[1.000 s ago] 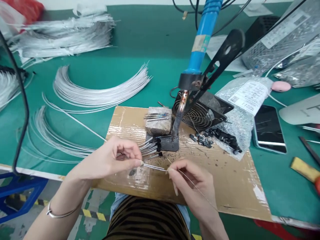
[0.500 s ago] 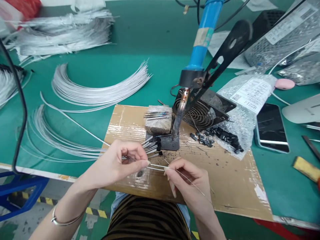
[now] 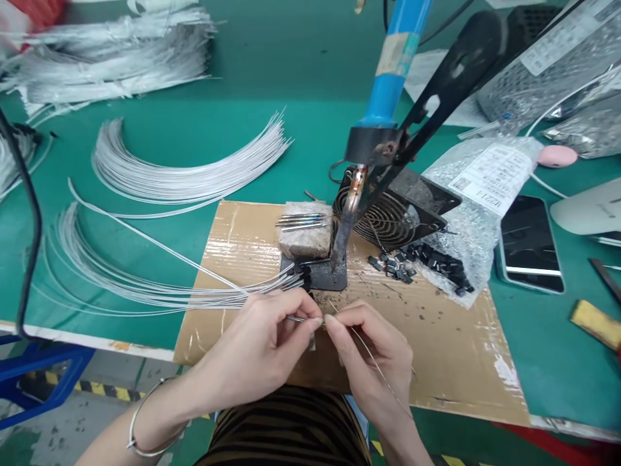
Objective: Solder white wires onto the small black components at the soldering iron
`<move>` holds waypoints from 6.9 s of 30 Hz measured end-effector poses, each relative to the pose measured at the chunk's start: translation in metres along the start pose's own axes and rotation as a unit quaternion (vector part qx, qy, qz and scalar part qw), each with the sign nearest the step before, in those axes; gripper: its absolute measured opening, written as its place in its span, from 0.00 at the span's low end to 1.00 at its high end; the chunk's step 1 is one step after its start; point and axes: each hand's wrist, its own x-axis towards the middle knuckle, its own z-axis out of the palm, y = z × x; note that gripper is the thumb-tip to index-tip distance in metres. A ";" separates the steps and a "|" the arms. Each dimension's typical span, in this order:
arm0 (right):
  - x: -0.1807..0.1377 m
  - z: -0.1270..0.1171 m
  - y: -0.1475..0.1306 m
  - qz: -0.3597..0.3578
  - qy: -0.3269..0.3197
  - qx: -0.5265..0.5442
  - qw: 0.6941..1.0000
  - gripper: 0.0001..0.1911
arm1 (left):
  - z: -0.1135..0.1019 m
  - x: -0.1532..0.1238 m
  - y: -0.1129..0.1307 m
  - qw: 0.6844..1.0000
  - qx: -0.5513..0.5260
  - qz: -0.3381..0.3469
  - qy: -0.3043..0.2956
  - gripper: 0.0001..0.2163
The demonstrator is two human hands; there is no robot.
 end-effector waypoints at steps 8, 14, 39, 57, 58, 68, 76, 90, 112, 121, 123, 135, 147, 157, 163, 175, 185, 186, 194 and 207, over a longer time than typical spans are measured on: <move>0.003 -0.003 0.013 0.053 0.117 0.179 0.975 0.14 | 0.004 0.011 -0.001 0.984 -0.170 -0.044 0.030 0.08; 0.005 -0.010 0.015 0.110 0.059 0.292 0.948 0.29 | 0.001 0.012 -0.001 0.977 -0.203 -0.055 0.032 0.07; 0.002 0.004 0.009 0.132 0.053 0.253 0.957 0.07 | 0.002 0.016 0.000 0.970 -0.217 -0.091 0.065 0.07; 0.000 0.010 0.008 0.158 0.015 0.328 0.931 0.04 | 0.010 0.008 -0.007 0.986 -0.123 -0.058 0.093 0.09; 0.001 0.010 0.008 0.163 0.017 0.331 0.929 0.04 | 0.010 0.008 -0.007 0.986 -0.124 -0.058 0.092 0.09; 0.000 0.007 0.012 0.162 0.002 0.333 0.929 0.05 | 0.011 0.006 -0.006 0.986 -0.126 -0.023 0.107 0.09; 0.003 0.005 0.001 0.245 0.008 0.368 0.897 0.08 | 0.009 0.005 -0.009 0.990 -0.104 -0.016 0.090 0.09; 0.005 0.006 0.004 0.278 -0.016 0.418 0.865 0.09 | 0.008 0.010 -0.008 0.986 -0.133 -0.009 0.098 0.08; 0.009 0.011 0.003 0.263 0.009 0.406 0.875 0.09 | 0.021 0.007 -0.019 0.974 -0.162 0.004 0.159 0.09; 0.008 0.010 0.002 0.257 0.013 0.404 0.878 0.09 | 0.022 0.007 -0.016 0.970 -0.181 -0.004 0.164 0.11; 0.008 0.010 0.003 0.256 0.010 0.405 0.878 0.09 | 0.021 0.008 -0.017 0.969 -0.182 -0.003 0.165 0.11; 0.007 0.017 0.000 0.248 0.054 0.414 0.874 0.10 | 0.033 0.006 -0.023 0.968 -0.166 0.003 0.190 0.08; 0.004 0.014 0.006 0.192 0.054 0.357 0.913 0.09 | 0.025 0.013 -0.013 0.943 -0.258 -0.003 0.211 0.07; 0.001 0.014 0.009 0.160 0.044 0.314 0.935 0.03 | 0.027 0.008 -0.011 0.955 -0.210 0.002 0.210 0.06; 0.000 0.013 0.010 0.164 0.045 0.323 0.931 0.03 | 0.029 0.005 -0.016 0.962 -0.174 0.004 0.211 0.07; 0.009 -0.001 -0.004 0.279 0.005 0.338 0.899 0.10 | 0.028 0.004 -0.020 0.972 -0.161 -0.007 0.173 0.08; 0.005 0.013 0.005 0.238 0.049 0.380 0.892 0.08 | 0.037 0.005 -0.020 0.962 -0.136 0.031 0.235 0.06; 0.005 0.015 0.004 0.235 0.057 0.384 0.891 0.08 | 0.038 0.005 -0.021 0.960 -0.137 0.033 0.241 0.06; 0.004 0.019 0.004 0.210 0.069 0.361 0.906 0.07 | 0.041 0.005 -0.022 0.955 -0.146 0.023 0.256 0.05; 0.068 -0.048 0.029 -0.063 0.112 -0.423 0.897 0.15 | 0.036 0.005 -0.030 0.959 -0.127 0.065 0.245 0.03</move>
